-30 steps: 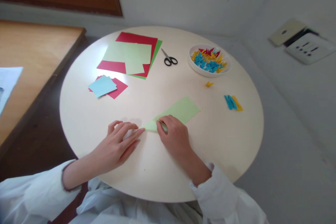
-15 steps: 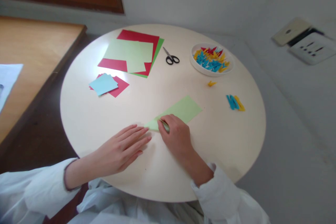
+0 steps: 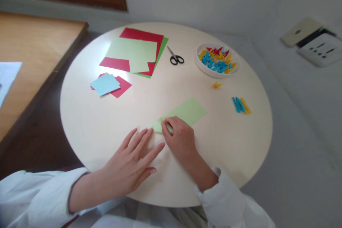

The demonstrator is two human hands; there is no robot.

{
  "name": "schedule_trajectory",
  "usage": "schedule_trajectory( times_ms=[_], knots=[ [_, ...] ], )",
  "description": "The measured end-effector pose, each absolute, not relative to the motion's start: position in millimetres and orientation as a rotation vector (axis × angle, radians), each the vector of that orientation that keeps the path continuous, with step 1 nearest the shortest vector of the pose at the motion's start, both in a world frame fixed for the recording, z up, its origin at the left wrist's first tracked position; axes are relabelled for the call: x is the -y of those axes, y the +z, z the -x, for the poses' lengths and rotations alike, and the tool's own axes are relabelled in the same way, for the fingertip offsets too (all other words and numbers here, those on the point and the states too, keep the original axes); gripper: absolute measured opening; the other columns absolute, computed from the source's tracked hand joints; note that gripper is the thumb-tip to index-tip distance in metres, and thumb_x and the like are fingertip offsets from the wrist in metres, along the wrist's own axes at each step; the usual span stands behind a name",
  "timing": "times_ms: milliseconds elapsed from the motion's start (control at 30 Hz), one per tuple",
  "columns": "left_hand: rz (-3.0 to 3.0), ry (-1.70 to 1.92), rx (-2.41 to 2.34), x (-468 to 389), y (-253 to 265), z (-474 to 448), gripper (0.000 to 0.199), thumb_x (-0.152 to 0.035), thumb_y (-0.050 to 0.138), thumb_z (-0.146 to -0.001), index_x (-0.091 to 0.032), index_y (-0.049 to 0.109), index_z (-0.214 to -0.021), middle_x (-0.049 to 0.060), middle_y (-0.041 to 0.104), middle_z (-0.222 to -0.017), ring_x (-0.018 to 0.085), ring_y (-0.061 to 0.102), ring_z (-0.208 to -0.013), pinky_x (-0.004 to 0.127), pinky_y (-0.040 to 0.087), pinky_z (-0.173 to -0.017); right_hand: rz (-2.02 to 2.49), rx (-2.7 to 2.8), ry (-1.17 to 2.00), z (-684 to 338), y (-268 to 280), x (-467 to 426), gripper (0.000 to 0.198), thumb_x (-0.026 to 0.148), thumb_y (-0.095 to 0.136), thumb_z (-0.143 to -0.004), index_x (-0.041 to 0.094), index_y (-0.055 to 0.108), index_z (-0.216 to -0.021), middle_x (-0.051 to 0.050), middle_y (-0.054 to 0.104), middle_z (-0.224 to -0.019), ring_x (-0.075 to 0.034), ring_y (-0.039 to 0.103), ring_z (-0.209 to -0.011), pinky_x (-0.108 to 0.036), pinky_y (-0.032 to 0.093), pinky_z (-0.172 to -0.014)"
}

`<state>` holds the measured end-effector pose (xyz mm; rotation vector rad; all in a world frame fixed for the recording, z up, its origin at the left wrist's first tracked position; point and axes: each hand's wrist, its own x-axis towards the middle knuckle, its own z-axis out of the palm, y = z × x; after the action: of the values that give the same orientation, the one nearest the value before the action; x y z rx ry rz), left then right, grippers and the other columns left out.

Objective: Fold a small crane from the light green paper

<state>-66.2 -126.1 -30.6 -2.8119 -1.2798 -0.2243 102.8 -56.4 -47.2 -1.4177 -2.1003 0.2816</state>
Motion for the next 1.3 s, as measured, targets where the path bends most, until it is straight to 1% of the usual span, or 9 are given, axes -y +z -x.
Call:
schedule_trajectory(
  times_ms=[200, 367, 667, 833, 1100, 1300],
  knots=[
    [2.811, -0.178, 1.265, 130.7, -33.3, 66.8, 0.054, -0.049, 0.033, -0.091, -0.020, 0.032, -0.137, 0.022, 0.046, -0.134, 0.038, 0.041, -0.127, 0.053, 0.023, -0.104, 1.423, 2.102, 0.273, -102.3, -48.3, 55.7, 0.014, 0.021, 0.051, -0.082, 0.018, 0.059, -0.071, -0.003, 0.065, -0.067, -0.014, 0.058, -0.060, -0.025, 0.042, -0.059],
    [2.828, -0.158, 1.282, 132.4, -34.5, 66.0, 0.057, -0.050, 0.033, -0.091, -0.020, 0.028, -0.140, 0.023, 0.042, -0.138, 0.037, 0.036, -0.130, 0.053, 0.019, -0.106, 1.422, 2.111, 0.280, -102.6, -47.9, 55.8, 0.014, 0.021, 0.050, -0.083, 0.018, 0.059, -0.071, -0.002, 0.065, -0.067, -0.014, 0.058, -0.061, -0.025, 0.043, -0.060],
    [2.792, -0.183, 1.243, 132.7, -38.8, 64.9, 0.060, -0.048, 0.037, -0.091, -0.017, 0.025, -0.141, 0.027, 0.042, -0.135, 0.041, 0.037, -0.128, 0.054, 0.022, -0.104, 1.427, 2.126, 0.263, -103.2, -48.8, 54.9, 0.015, 0.022, 0.050, -0.083, 0.018, 0.059, -0.071, -0.003, 0.065, -0.068, -0.014, 0.058, -0.061, -0.025, 0.042, -0.060],
    [2.800, -0.189, 1.259, 132.8, -39.5, 64.9, 0.057, -0.047, 0.035, -0.091, -0.018, 0.027, -0.140, 0.027, 0.041, -0.136, 0.040, 0.037, -0.129, 0.054, 0.021, -0.104, 1.423, 2.134, 0.251, -103.6, -48.8, 54.9, 0.015, 0.022, 0.050, -0.083, 0.018, 0.059, -0.072, -0.002, 0.064, -0.067, -0.014, 0.058, -0.061, -0.025, 0.042, -0.060],
    [2.809, -0.152, 1.308, 134.0, -36.8, 64.8, 0.052, -0.045, 0.028, -0.094, -0.018, 0.033, -0.138, 0.022, 0.042, -0.138, 0.037, 0.034, -0.131, 0.059, 0.020, -0.102, 1.451, 2.139, 0.268, -103.2, -47.8, 54.8, 0.015, 0.022, 0.049, -0.084, 0.018, 0.059, -0.073, -0.003, 0.066, -0.069, -0.014, 0.059, -0.062, -0.026, 0.043, -0.061],
    [2.783, -0.198, 1.360, 133.4, -35.5, 63.8, 0.051, -0.047, 0.029, -0.093, -0.021, 0.038, -0.136, 0.019, 0.046, -0.136, 0.035, 0.039, -0.128, 0.059, 0.023, -0.100, 1.458, 2.121, 0.272, -102.7, -47.3, 55.1, 0.016, 0.023, 0.048, -0.083, 0.019, 0.059, -0.071, -0.003, 0.066, -0.068, -0.015, 0.059, -0.062, -0.026, 0.043, -0.061]
  ],
)
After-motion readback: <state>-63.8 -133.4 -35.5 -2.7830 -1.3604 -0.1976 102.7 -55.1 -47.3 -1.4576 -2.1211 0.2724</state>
